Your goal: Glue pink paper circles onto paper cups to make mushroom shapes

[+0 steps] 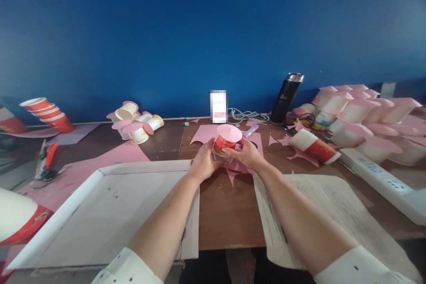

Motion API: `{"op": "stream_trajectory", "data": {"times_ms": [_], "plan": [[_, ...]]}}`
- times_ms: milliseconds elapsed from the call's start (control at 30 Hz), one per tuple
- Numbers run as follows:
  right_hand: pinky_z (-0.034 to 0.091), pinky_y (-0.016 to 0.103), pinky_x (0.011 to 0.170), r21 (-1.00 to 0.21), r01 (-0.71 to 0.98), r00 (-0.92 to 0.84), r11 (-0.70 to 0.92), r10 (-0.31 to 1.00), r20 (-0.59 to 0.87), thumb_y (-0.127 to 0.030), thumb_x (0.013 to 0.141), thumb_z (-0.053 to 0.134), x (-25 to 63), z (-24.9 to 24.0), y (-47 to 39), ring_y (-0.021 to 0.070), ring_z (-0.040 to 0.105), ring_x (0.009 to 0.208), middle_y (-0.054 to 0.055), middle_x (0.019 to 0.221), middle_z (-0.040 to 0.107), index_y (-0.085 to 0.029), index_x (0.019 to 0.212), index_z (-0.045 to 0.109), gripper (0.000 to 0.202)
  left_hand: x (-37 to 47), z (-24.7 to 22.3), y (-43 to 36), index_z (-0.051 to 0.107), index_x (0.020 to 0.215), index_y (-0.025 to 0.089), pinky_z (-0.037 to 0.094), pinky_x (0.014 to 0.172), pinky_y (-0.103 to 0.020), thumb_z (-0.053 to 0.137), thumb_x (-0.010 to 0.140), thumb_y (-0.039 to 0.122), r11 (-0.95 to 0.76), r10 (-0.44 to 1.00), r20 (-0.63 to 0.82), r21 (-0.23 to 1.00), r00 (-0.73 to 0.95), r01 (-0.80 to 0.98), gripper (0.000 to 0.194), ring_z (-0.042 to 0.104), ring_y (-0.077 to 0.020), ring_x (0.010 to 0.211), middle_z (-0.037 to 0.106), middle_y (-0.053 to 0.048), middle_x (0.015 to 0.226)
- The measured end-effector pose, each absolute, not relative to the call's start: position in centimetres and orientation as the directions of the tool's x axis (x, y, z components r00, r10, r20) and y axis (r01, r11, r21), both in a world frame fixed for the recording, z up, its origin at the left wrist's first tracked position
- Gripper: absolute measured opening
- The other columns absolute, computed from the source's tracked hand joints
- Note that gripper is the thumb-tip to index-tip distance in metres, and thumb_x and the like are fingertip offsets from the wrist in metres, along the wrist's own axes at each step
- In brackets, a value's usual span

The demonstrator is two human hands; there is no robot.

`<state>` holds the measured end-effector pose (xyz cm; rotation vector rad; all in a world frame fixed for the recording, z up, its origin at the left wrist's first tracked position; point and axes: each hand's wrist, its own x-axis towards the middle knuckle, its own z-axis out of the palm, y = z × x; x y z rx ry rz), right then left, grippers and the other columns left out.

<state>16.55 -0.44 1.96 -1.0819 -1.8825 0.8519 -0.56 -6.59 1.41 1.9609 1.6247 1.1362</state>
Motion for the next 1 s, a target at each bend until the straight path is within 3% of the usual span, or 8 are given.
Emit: {"op": "stream_trajectory", "data": {"times_ms": [133, 300, 533, 1000], "plan": [[0.048, 0.036, 0.076, -0.808, 0.397, -0.339, 0.435, 0.888, 0.311, -0.045, 0.065, 0.073, 16.57, 2.06, -0.38, 0.025, 0.063, 0.088, 0.007, 0.099, 0.07, -0.02, 0.111, 0.062, 0.054, -0.94, 1.25, -6.42, 0.042, 0.134, 0.015, 0.038, 0.101, -0.042, 0.074, 0.067, 0.036, -0.294, 0.926, 0.376, 0.658, 0.036, 0.693, 0.078, 0.049, -0.0293, 0.12, 0.053, -0.016, 0.132], [0.048, 0.035, 0.073, -0.778, 0.42, -0.346, 0.468, 0.875, 0.339, -0.046, 0.067, 0.071, 16.37, 2.2, -0.6, 0.0247, 0.063, 0.085, 0.006, 0.095, 0.07, -0.022, 0.109, 0.063, 0.048, -0.75, 1.44, -6.25, 0.054, 0.124, 0.02, 0.04, 0.098, -0.04, 0.066, 0.075, 0.037, -0.314, 0.904, 0.425, 0.596, 0.042, 0.739, 0.053, 0.052, -0.0271, 0.114, 0.058, -0.012, 0.123], [0.047, 0.034, 0.074, -0.798, 0.384, -0.366, 0.464, 0.87, 0.33, -0.05, 0.07, 0.069, 16.09, 2.29, -0.94, 0.0228, 0.063, 0.084, 0.005, 0.094, 0.069, -0.022, 0.108, 0.061, 0.048, -0.46, 1.91, -6.73, 0.059, 0.116, 0.022, 0.045, 0.087, -0.032, 0.059, 0.082, 0.035, -0.299, 0.917, 0.397, 0.642, 0.028, 0.706, 0.037, 0.059, -0.0222, 0.1, 0.065, -0.007, 0.111], [0.047, 0.035, 0.083, -0.807, 0.337, -0.476, 0.485, 0.827, 0.298, -0.045, 0.068, 0.074, 16.53, 2.14, -0.75, 0.0225, 0.063, 0.094, 0.006, 0.105, 0.068, -0.021, 0.115, 0.056, 0.056, -0.82, 1.73, -6.55, 0.064, 0.105, 0.02, 0.045, 0.078, -0.031, 0.063, 0.077, 0.041, -0.212, 0.954, 0.301, 0.634, 0.015, 0.743, 0.035, 0.062, -0.0239, 0.093, 0.068, -0.008, 0.102]]}}
